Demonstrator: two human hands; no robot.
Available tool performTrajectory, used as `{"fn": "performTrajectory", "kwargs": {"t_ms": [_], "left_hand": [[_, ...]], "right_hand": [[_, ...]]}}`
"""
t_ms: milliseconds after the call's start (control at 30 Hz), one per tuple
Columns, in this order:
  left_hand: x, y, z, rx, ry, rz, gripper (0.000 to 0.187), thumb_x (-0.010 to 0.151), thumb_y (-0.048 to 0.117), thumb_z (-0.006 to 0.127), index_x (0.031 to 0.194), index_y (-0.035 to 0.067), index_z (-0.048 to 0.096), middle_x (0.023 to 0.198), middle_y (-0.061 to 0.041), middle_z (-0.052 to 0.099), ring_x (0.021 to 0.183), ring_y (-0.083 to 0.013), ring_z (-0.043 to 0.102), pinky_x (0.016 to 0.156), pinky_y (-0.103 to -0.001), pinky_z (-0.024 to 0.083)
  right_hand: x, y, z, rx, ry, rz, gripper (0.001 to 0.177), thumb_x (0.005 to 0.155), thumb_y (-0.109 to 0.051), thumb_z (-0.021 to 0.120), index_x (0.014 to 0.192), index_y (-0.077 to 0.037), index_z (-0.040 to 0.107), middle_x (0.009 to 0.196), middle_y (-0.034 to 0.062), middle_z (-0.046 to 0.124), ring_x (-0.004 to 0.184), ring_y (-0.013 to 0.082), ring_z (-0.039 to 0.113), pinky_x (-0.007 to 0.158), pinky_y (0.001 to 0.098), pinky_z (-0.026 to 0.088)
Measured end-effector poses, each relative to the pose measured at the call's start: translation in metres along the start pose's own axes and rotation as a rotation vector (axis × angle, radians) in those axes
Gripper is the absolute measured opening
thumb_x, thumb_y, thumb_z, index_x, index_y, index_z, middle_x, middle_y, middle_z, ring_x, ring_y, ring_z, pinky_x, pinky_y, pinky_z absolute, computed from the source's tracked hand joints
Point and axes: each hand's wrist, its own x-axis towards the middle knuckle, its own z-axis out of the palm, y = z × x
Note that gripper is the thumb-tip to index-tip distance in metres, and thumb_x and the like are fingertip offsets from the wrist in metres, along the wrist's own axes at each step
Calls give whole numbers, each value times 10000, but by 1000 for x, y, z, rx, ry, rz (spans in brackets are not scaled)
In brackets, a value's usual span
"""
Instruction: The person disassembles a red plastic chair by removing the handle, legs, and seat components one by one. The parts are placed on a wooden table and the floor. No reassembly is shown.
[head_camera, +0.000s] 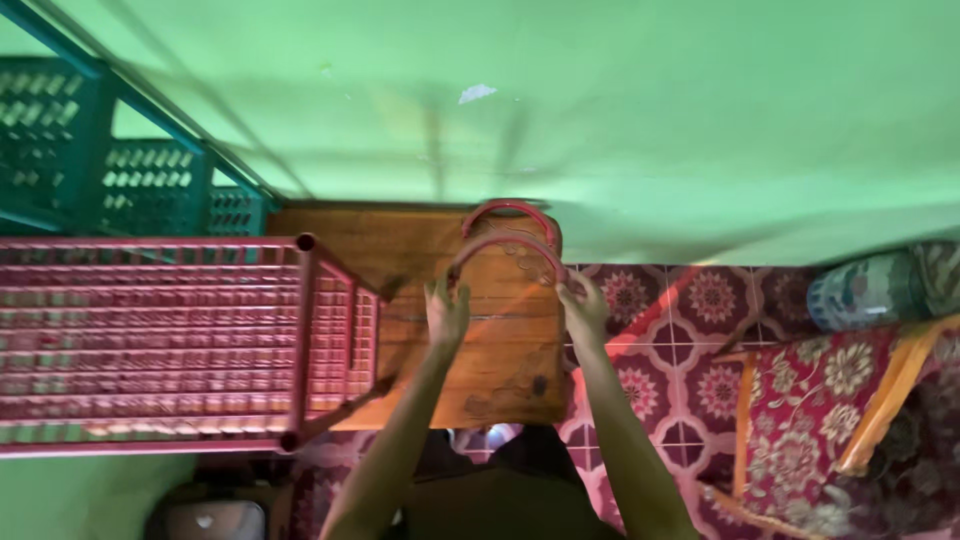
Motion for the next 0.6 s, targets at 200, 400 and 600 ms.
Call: {"fn": "performTrajectory", "kwargs": {"t_ms": [200,400,600], "left_hand": [[55,-6,60,109,-12,-60,755,864,252,720,1499,-22,416,1439,-303,499,1318,-469,472,1078,-498,405],[95,-3,89,96,-14,-125,743,930,297,676,1541,-10,386,1512,-292,476,1400,-445,458,1174,-474,374],[99,-5,85,117,-54,-204,782,901,273,694,1544,-14,355,1516,-308,433,1398,-466,412,1155,-485,342]], "right_hand": [[93,22,-6,-651,41,5,337,857,-225,831,1089,-8,717,946,94,757,854,170,712,795,293,565],[142,35,5,-647,-43,97,362,884,-190,788,1180,-5,690,1027,126,767,926,189,742,835,305,585],[149,39,12,-699,-52,106,441,877,-165,792,1253,14,647,1094,167,761,955,210,752,860,296,596]]}}
